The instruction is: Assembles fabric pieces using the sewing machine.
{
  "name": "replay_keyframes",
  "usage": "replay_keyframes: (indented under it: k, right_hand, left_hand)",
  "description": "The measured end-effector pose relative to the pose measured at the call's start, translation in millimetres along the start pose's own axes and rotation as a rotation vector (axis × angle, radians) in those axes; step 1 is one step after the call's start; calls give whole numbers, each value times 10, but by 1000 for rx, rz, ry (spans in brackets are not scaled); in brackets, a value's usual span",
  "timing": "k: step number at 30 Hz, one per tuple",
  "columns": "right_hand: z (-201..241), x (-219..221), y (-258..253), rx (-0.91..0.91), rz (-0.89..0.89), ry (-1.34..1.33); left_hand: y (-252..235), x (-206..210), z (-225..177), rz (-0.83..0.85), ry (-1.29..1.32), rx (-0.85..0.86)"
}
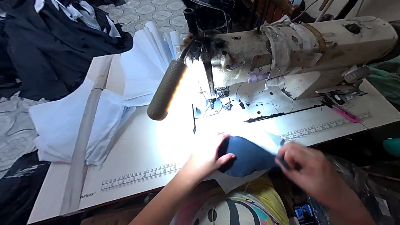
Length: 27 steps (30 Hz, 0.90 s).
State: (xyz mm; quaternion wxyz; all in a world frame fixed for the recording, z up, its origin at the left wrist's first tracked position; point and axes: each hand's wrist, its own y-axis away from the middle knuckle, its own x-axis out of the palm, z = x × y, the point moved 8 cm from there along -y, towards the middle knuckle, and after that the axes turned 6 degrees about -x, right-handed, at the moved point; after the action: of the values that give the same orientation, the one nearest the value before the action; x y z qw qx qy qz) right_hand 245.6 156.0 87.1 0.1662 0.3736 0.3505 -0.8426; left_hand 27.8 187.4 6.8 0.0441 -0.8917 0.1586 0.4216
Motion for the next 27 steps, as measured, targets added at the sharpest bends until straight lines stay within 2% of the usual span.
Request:
replay_keyframes:
  k: [3, 4, 7, 9, 11, 14, 17, 20, 21, 22, 24, 27]
  right_hand:
    - [237, 280, 75, -10, 208, -558]
    - [166, 368, 103, 65, 225, -582]
    - [-396, 359, 145, 340, 45, -181]
    - [-753, 290, 170, 414, -65, 10]
    - [-945, 235, 167, 448, -103, 81]
    - [-1019, 214, 117, 477, -74, 108]
    - [-1026, 228, 58, 543, 48, 85]
    - [-1023, 260, -3, 574, 161, 25]
    - [-1019, 269, -13, 579, 172, 1]
    - [-1018, 269, -15, 587, 151, -33]
    - [-1058, 259, 18, 619, 67, -94]
    - [-1116, 228, 75, 677, -49, -151]
  left_hand:
    - [-4, -16, -55, -63, -4, 66]
    - [0, -23, -61, -65, -1, 67]
    - [1, -53, 12, 39, 92, -48]
    - [-29, -117, 42, 28, 143, -53]
    - [-79, -174, 48, 10, 153, -27]
    - [-152, -243, 48, -13, 114, -63]
    - [-247, -291, 3, -70, -27, -64]
    - [-392, -297, -52, -2, -188, -71]
    - [-434, -307, -77, 82, -237, -123]
    - [-461, -315, -104, 209, -277, -220]
    - [-503, -302, -101, 312, -306, -280]
    - [-539, -229, 47, 188, -291, -200]
